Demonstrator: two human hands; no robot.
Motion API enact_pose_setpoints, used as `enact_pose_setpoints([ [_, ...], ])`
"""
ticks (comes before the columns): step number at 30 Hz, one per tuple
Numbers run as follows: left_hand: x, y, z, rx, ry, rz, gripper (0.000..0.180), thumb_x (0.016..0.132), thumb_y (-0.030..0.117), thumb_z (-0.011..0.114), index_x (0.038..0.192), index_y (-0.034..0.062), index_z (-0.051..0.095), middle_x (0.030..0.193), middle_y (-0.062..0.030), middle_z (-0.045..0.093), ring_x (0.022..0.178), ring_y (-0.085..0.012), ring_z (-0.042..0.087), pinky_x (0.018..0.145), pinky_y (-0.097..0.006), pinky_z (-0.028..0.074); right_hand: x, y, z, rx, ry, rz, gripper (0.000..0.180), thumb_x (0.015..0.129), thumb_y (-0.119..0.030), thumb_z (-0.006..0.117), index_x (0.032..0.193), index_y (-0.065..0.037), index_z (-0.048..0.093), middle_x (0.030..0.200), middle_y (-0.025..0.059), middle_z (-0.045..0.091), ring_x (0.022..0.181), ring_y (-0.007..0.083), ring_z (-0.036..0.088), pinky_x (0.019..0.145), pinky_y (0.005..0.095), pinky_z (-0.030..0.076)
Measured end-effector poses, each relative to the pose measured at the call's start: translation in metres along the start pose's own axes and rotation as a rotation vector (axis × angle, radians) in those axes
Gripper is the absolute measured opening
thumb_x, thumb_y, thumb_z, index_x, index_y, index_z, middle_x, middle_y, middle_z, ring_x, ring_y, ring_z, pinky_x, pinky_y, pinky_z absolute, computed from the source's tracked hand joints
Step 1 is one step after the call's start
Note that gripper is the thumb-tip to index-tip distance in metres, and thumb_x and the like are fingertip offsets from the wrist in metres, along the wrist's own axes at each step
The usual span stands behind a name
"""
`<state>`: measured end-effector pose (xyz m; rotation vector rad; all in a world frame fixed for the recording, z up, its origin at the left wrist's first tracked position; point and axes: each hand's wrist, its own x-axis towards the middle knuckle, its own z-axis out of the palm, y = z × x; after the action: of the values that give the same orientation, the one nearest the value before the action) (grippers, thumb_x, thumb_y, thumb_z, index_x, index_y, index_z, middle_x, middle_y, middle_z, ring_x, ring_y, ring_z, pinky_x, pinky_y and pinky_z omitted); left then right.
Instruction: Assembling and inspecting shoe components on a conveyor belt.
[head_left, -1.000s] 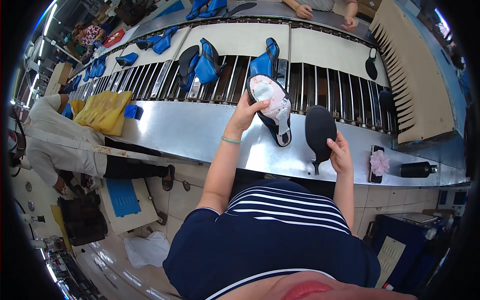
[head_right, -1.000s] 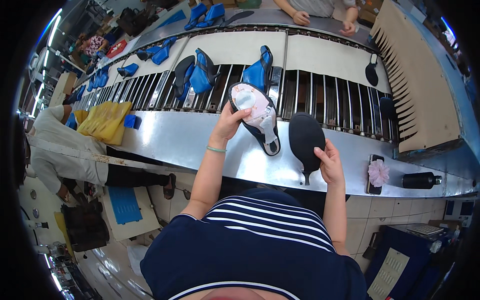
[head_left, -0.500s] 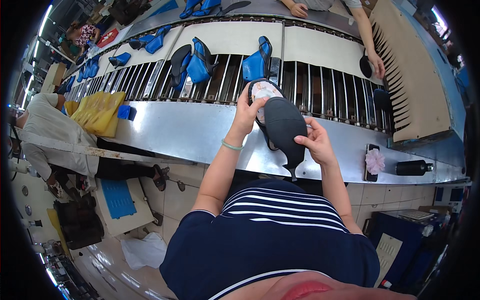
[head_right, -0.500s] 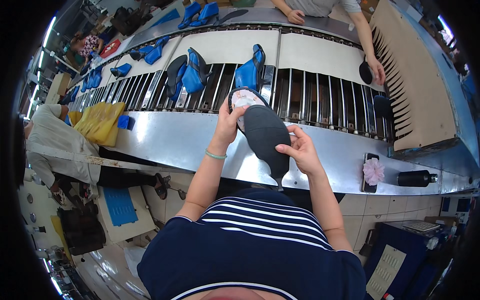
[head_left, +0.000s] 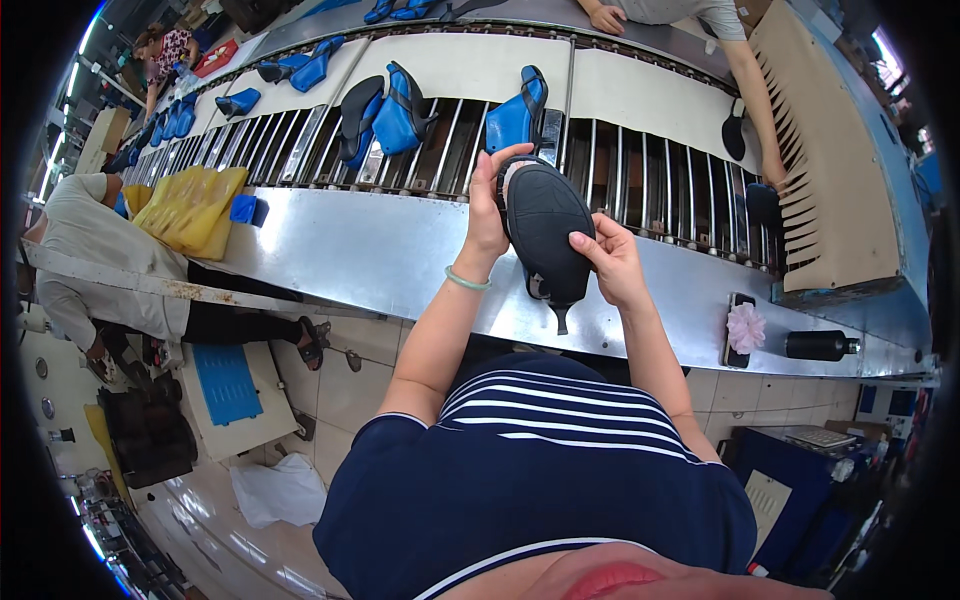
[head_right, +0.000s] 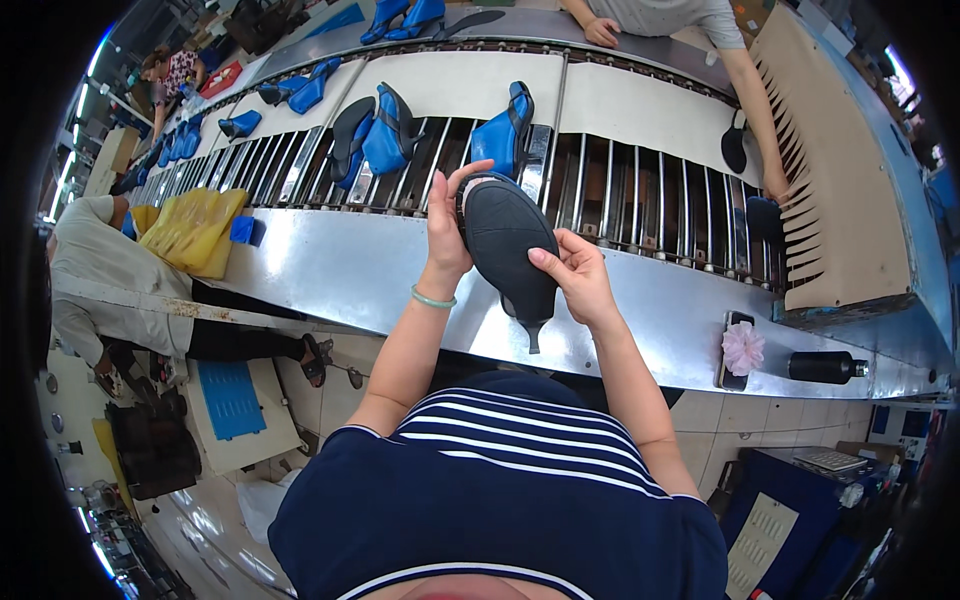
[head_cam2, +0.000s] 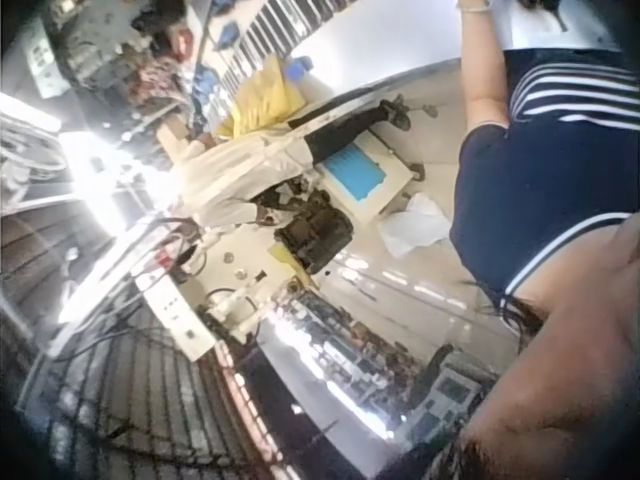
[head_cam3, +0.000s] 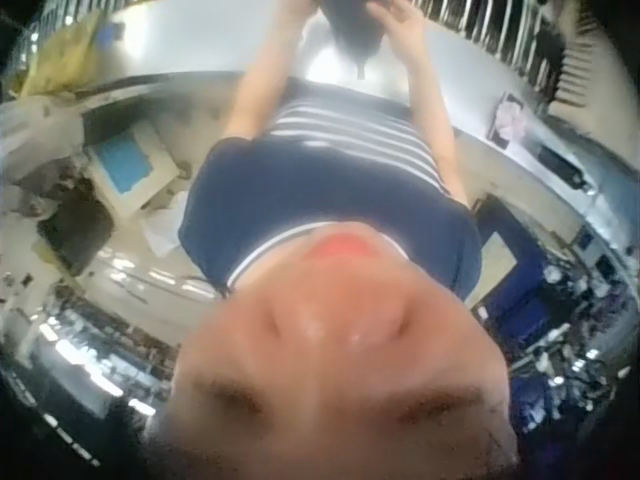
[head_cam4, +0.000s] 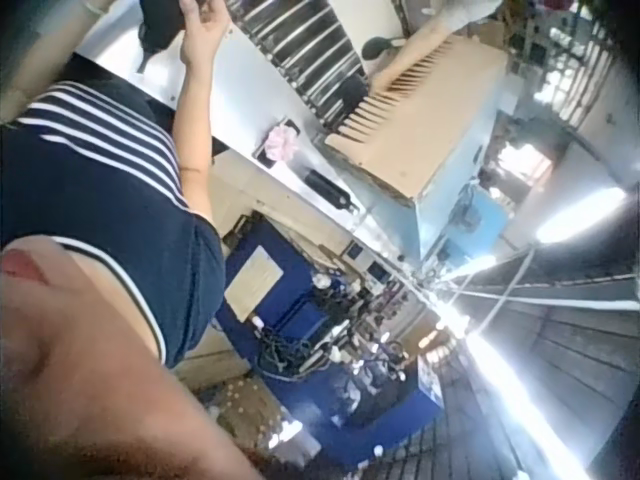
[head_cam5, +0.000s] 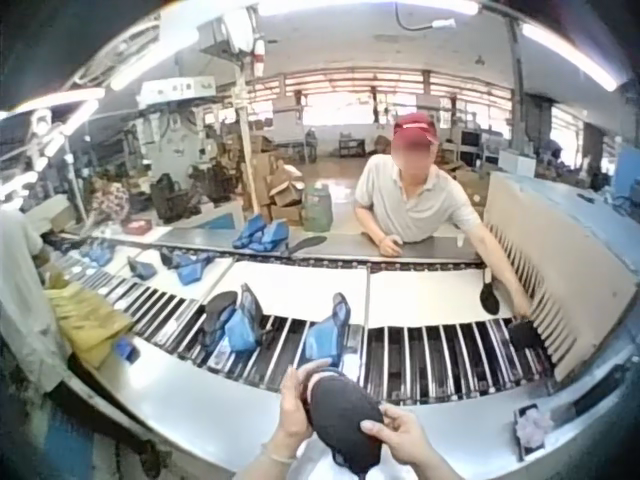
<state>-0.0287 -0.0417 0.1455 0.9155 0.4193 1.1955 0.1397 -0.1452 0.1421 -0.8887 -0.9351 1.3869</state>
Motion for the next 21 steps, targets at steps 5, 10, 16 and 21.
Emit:
enact_pose_setpoints([
  [5, -0.003, 0.002, 0.003, -0.057, -0.049, 0.041, 0.062, 0.103, 0.050, 0.026, 0.130, 0.0004, 0.051, 0.098, -0.0090, 0.067, 0.089, -0.0170, 0.066, 0.079, -0.030, 0.055, 0.000, 0.000, 0.006, -0.037, 0.004, -0.004, 0.022, 0.091, -0.008, 0.067, 0.109, 0.003, 0.063, 0.096, 0.0086, 0.071, 0.086, 0.0097, 0.066, 0.081, 0.0231, 0.052],
  [10, -0.004, 0.001, 0.001, -0.038, -0.089, 0.098, 0.046, 0.098, 0.032, 0.046, 0.130, -0.0011, 0.051, 0.101, -0.0114, 0.065, 0.090, -0.0167, 0.065, 0.081, -0.028, 0.054, 0.005, 0.000, 0.006, 0.020, 0.042, 0.032, 0.023, 0.090, -0.008, 0.068, 0.109, 0.003, 0.064, 0.095, 0.0092, 0.072, 0.083, 0.0093, 0.066, 0.076, 0.0227, 0.053],
  [16, -0.010, 0.003, 0.005, 0.009, -0.097, 0.074, 0.053, 0.081, 0.014, 0.063, 0.130, -0.0015, 0.051, 0.104, -0.0118, 0.064, 0.095, -0.0170, 0.063, 0.086, -0.028, 0.050, -0.001, 0.002, 0.005, 0.015, 0.056, 0.043, 0.025, 0.090, -0.008, 0.069, 0.111, 0.004, 0.064, 0.094, 0.0097, 0.072, 0.082, 0.0099, 0.067, 0.074, 0.0224, 0.054],
  [21, -0.015, 0.001, 0.006, 0.035, -0.127, 0.062, 0.052, 0.080, 0.014, 0.064, 0.129, -0.0006, 0.051, 0.105, -0.0118, 0.064, 0.096, -0.0171, 0.062, 0.089, -0.028, 0.049, -0.007, 0.001, 0.005, -0.008, 0.092, 0.049, 0.026, 0.089, -0.008, 0.069, 0.111, 0.005, 0.064, 0.092, 0.0097, 0.072, 0.079, 0.0102, 0.067, 0.070, 0.0226, 0.054],
])
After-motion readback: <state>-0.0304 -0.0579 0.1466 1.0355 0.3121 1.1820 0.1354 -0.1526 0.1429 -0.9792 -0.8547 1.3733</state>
